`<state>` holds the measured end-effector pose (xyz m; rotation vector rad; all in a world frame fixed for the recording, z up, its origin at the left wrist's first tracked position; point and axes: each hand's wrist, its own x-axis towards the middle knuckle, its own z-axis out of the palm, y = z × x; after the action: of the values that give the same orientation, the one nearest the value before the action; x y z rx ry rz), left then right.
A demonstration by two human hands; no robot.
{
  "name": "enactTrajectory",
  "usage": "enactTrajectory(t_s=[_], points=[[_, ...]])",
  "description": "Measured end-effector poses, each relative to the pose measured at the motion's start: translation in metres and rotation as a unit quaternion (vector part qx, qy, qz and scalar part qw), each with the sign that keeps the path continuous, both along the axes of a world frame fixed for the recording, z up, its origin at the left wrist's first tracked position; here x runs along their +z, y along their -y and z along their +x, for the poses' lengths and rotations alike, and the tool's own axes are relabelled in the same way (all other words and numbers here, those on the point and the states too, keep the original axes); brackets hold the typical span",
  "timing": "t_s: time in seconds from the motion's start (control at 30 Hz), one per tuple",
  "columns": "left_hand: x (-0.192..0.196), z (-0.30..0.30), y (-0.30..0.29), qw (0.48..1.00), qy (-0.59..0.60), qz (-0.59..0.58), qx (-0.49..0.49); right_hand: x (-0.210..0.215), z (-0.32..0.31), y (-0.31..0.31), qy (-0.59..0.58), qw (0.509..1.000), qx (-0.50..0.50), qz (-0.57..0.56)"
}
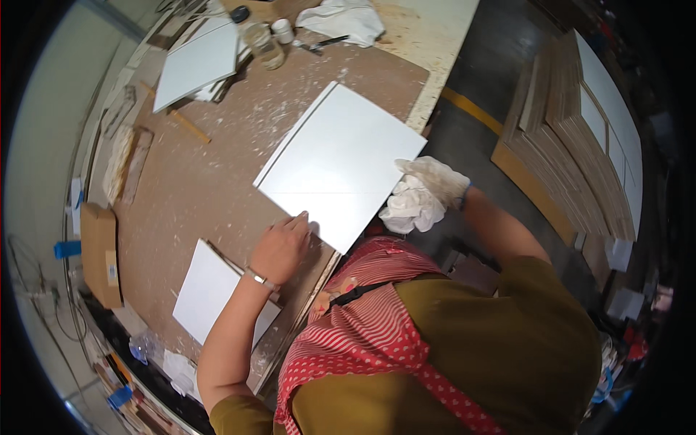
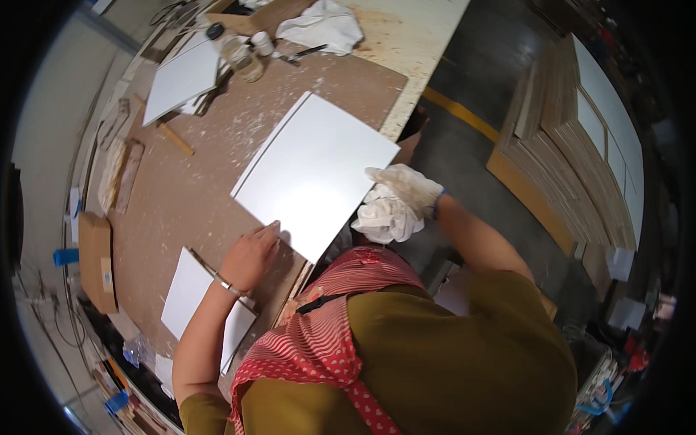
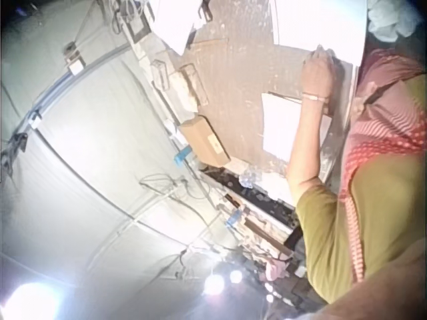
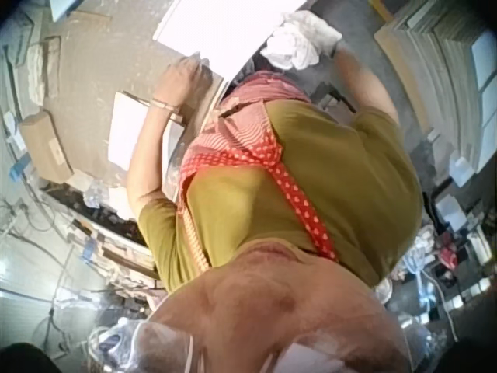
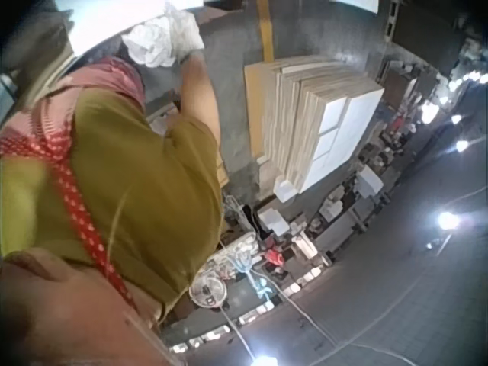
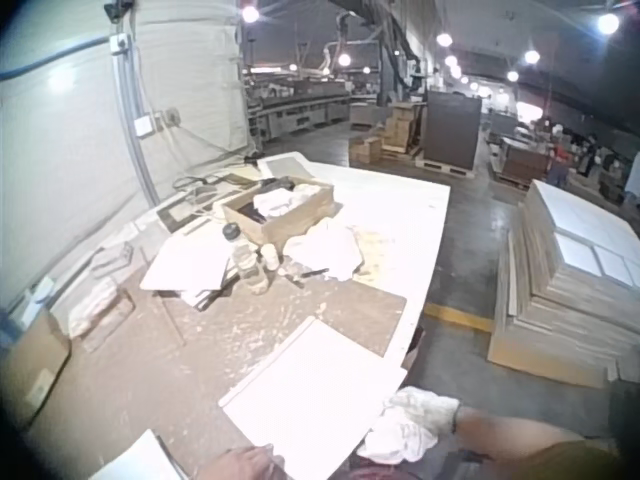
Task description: The person wipes white panels with a cloth and touches up their edges using a cotton swab. The person then stacks and places the panels onto a pallet, removes a glove, and unfastens an apron.
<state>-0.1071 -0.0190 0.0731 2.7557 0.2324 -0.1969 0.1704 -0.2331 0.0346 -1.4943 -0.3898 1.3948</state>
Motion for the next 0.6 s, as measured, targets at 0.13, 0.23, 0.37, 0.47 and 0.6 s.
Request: enactTrajectory(t_s=[0.13,0.23,0.37,0.47,0.6], points=[[0.009,-0.01,0.004,0.998,0.004,-0.032,0.051,0.042,-0.038,-0.007,0.067,0.98,-0.15,0.112],[0.02,-0.03,-0.014,0.975,-0.023,-0.173,0.135,0.075,-0.043,-0.03,0.088,0.988,-0.065,0.105],[0.06,-0.106,-0.065,0.832,0.25,-0.38,0.318,0.107,-0.041,-0.052,0.09,0.983,-0.039,0.157],[0.106,-0.184,-0.083,0.75,0.333,-0.396,0.412,0.129,-0.059,-0.076,0.233,0.956,-0.087,0.156],[0.11,-0.278,-0.067,0.637,0.434,-0.479,0.42,0.159,-0.066,-0.099,0.32,0.919,0.018,0.228]])
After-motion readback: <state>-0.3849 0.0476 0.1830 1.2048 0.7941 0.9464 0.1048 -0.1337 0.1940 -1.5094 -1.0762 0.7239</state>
